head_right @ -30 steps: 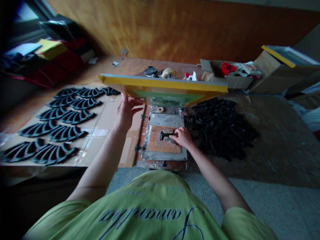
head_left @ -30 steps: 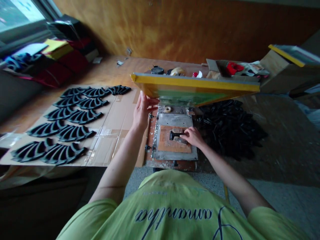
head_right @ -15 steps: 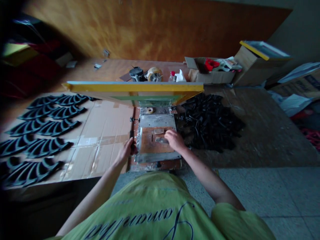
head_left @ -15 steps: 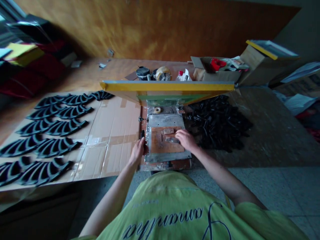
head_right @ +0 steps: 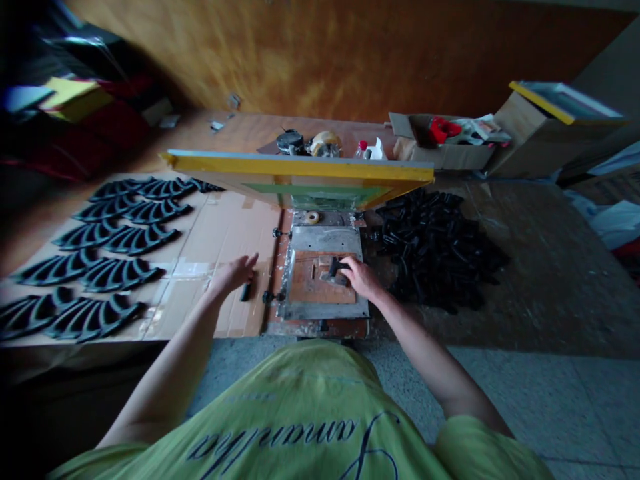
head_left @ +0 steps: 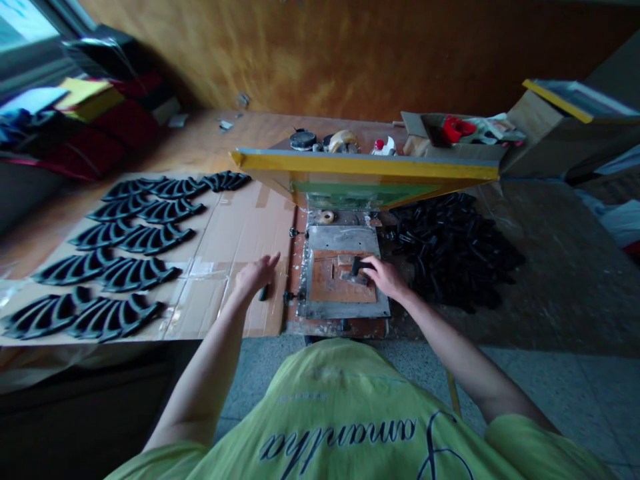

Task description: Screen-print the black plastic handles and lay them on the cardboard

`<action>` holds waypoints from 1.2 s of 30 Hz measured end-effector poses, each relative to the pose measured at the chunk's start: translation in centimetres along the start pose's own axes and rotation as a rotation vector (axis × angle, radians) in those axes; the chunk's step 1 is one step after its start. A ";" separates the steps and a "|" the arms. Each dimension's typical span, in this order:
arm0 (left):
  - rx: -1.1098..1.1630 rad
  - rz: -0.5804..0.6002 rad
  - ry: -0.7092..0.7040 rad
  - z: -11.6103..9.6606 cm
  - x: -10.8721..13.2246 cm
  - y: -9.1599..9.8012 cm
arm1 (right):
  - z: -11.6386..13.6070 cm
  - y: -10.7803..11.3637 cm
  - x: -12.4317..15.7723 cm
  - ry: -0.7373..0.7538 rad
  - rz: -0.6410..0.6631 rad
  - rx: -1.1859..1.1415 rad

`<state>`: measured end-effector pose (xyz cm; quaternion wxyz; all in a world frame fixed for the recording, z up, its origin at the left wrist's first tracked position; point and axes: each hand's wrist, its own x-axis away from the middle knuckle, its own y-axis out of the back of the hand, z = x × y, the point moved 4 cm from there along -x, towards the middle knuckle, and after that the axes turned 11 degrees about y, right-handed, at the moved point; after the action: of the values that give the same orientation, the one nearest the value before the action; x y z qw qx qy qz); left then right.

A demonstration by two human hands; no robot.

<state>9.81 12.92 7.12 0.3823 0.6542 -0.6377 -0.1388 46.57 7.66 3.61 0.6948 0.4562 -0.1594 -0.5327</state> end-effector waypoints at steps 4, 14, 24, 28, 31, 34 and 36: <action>0.438 0.026 -0.216 -9.5 -1.3 2.1 | 4.3 -3.2 -3.1 0.205 0.095 0.104; 0.738 0.102 -0.177 -9.3 6.0 1.8 | 0.4 2.5 -1.8 -0.046 0.011 0.243; 0.499 0.215 0.117 2.4 5.3 -8.9 | 5.1 3.0 -11.0 0.154 0.069 0.331; 0.465 0.231 0.140 3.2 4.6 -9.2 | 6.2 0.1 -8.8 0.180 0.285 0.329; 0.461 0.223 0.133 3.4 4.6 -9.2 | 6.8 0.5 -5.9 0.353 0.358 0.269; 0.451 0.210 0.139 3.2 4.8 -9.1 | 7.1 1.4 -5.0 0.464 0.433 0.173; 0.459 0.216 0.150 2.8 4.9 -8.9 | 7.2 1.7 -5.5 0.429 0.387 0.174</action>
<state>15.15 6.43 0.71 0.2825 0.6603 -0.6886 0.0999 40.37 9.24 10.23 0.7596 0.5772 -0.1381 -0.2660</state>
